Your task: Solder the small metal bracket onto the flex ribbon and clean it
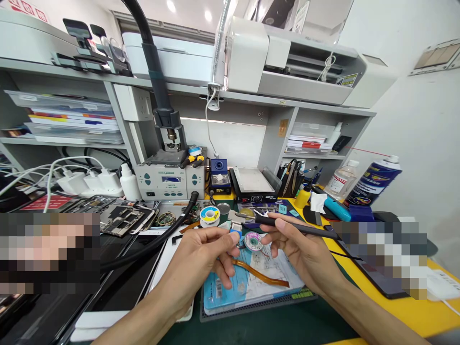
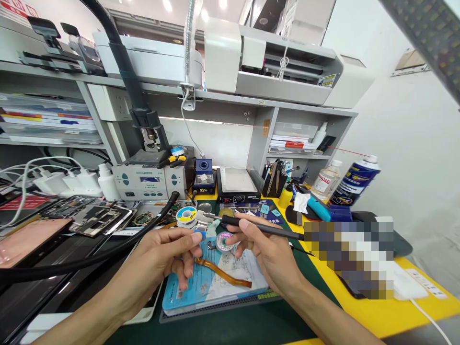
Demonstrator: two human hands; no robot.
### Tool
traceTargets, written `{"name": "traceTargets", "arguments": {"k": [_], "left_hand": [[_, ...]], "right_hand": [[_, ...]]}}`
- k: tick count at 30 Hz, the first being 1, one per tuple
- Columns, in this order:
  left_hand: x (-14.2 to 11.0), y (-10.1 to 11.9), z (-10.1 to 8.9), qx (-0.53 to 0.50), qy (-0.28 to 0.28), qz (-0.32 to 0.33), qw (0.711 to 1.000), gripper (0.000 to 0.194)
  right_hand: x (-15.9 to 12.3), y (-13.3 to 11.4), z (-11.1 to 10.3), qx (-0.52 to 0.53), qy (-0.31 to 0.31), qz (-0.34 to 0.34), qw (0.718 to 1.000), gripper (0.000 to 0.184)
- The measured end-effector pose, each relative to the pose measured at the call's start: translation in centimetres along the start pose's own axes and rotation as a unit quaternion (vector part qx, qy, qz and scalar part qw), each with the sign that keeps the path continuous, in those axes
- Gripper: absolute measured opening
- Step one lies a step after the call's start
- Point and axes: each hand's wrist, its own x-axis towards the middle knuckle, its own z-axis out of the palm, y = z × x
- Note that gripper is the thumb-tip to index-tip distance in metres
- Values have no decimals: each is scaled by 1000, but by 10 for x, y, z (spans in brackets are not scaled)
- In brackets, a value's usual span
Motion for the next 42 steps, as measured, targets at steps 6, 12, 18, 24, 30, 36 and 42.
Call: {"name": "traceTargets", "arguments": {"k": [6, 12, 18, 24, 30, 36, 42], "left_hand": [[0, -2, -1, -5, -2, 14, 1000, 33], [1, -7, -1, 24, -5, 14, 1000, 36], [-2, 2, -6, 137, 31, 84, 986, 29], [-4, 6, -9, 185, 61, 110, 975, 37], [0, 8, -9, 183, 59, 106, 976, 47], [3, 6, -16, 204, 46, 134, 969, 38], [6, 6, -27, 273, 36, 163, 948, 31]], "right_hand": [[0, 0, -1, 16, -4, -6, 1000, 25], [4, 2, -4, 21, -3, -18, 1000, 27], [4, -6, -7, 24, 12, -20, 999, 22], [4, -8, -11, 11, 1, -35, 999, 20], [3, -7, -10, 8, -3, -41, 999, 19], [3, -15, -10, 11, 16, -35, 999, 18], [8, -15, -14, 0, 19, 3, 1000, 13]]}}
